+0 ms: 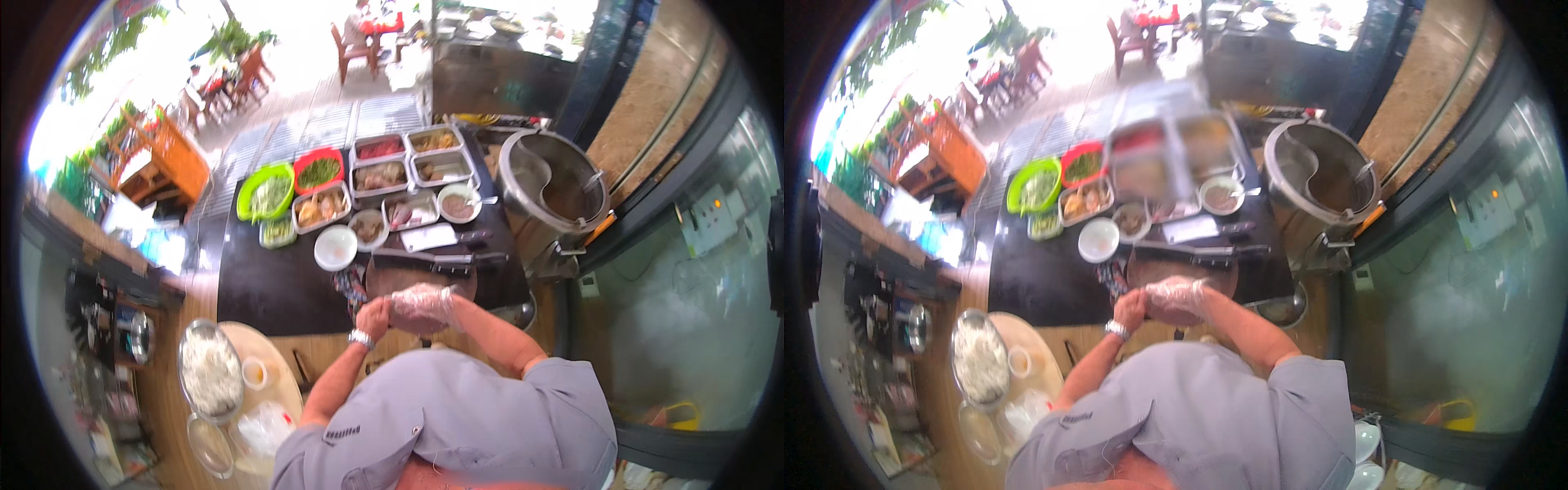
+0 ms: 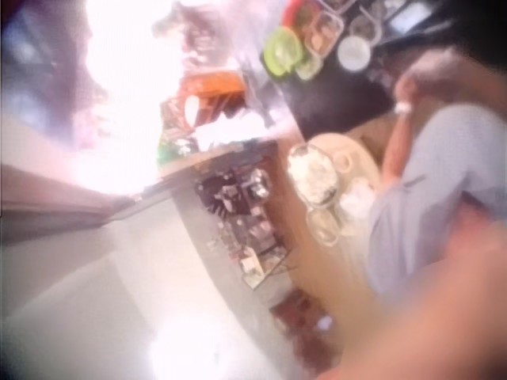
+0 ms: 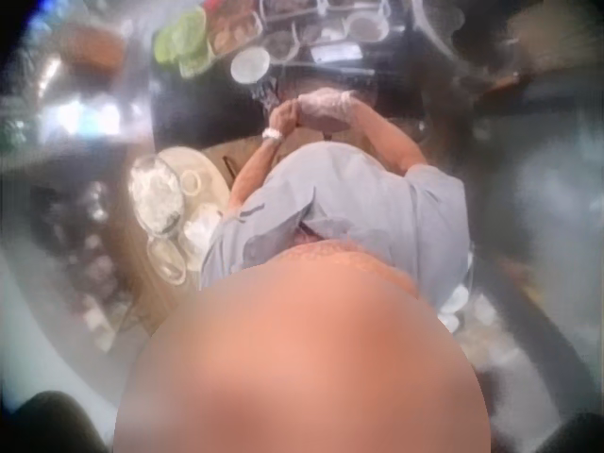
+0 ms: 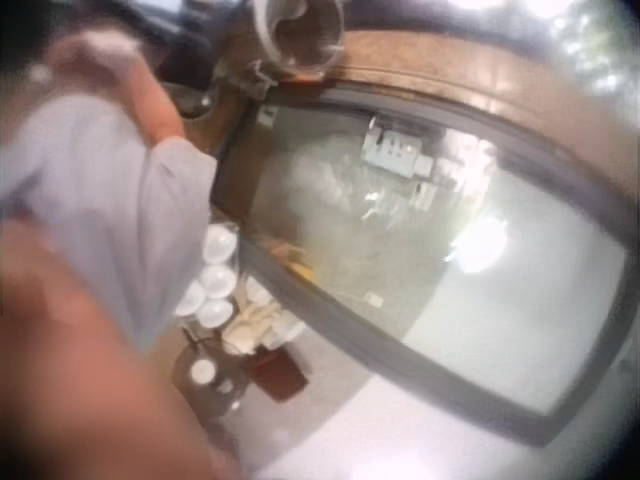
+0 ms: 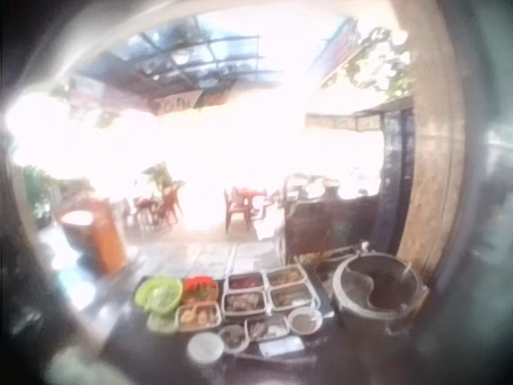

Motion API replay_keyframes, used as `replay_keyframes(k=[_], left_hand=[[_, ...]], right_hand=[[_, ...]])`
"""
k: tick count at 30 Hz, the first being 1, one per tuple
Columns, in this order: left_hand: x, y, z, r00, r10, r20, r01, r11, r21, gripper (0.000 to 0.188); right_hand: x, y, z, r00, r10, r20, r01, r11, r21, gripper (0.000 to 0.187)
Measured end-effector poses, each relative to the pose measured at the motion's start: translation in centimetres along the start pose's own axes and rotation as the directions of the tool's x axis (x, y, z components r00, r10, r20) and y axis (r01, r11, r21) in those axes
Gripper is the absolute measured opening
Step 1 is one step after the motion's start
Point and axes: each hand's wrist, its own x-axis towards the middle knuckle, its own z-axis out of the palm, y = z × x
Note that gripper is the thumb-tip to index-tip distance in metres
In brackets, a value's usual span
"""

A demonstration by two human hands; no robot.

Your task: The person assembles bowls of noodle soup by placing noodles, sliced meat, and vegetables into bowls, then ladles broth over the ingredients. The person hands the completed bowls to a coworker for serving.

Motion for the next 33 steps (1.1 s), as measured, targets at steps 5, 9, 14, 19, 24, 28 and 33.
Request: replay_keyframes(k=[5, 9, 14, 19, 24, 28, 33], left_hand=[[-0.2, -2.6, 2.9, 0.985, -0.156, -0.067, 0.155, 0.988, -0.021, 0.038], [1.9, -0.2, 1.6, 0.863, -0.505, 0.033, 0.500, 0.842, -0.200, 0.045], [3.5, -2.1, 3.0, 0.851, -0.525, 0.012, 0.519, 0.837, -0.174, 0.045], [5.2, -7.7, 5.3, 0.877, -0.455, -0.156, 0.447, 0.891, -0.083, 0.043], [9.0, -3.6, 1.2, 0.802, -0.597, 0.014, 0.575, 0.778, 0.254, 0.030], [8.7, -5.1, -0.8, 0.790, -0.612, 0.039, 0.567, 0.752, 0.338, 0.043], [9.4, 4.4, -7.7, 0.693, -0.698, 0.181, 0.641, 0.711, 0.289, 0.044]], right_hand=[[-1.1, -7.7, 5.1, 0.992, -0.040, -0.122, -0.043, 0.792, -0.609, 0.041], [1.1, -2.1, 4.4, 0.960, -0.250, -0.124, 0.090, 0.697, -0.711, 0.049], [-1.1, -7.9, 4.5, 0.998, -0.040, -0.055, 0.010, 0.881, -0.473, 0.054], [-1.4, -4.3, 3.7, 0.860, -0.510, -0.031, 0.375, 0.671, -0.640, 0.047], [-6.5, -6.2, -1.2, 0.986, 0.008, -0.167, 0.025, 0.980, 0.196, 0.042], [-7.1, -5.8, -1.8, 0.920, 0.088, -0.381, 0.089, 0.902, 0.423, 0.064], [-3.2, 1.5, -3.4, 0.665, 0.228, -0.711, -0.003, 0.953, 0.303, 0.082]])
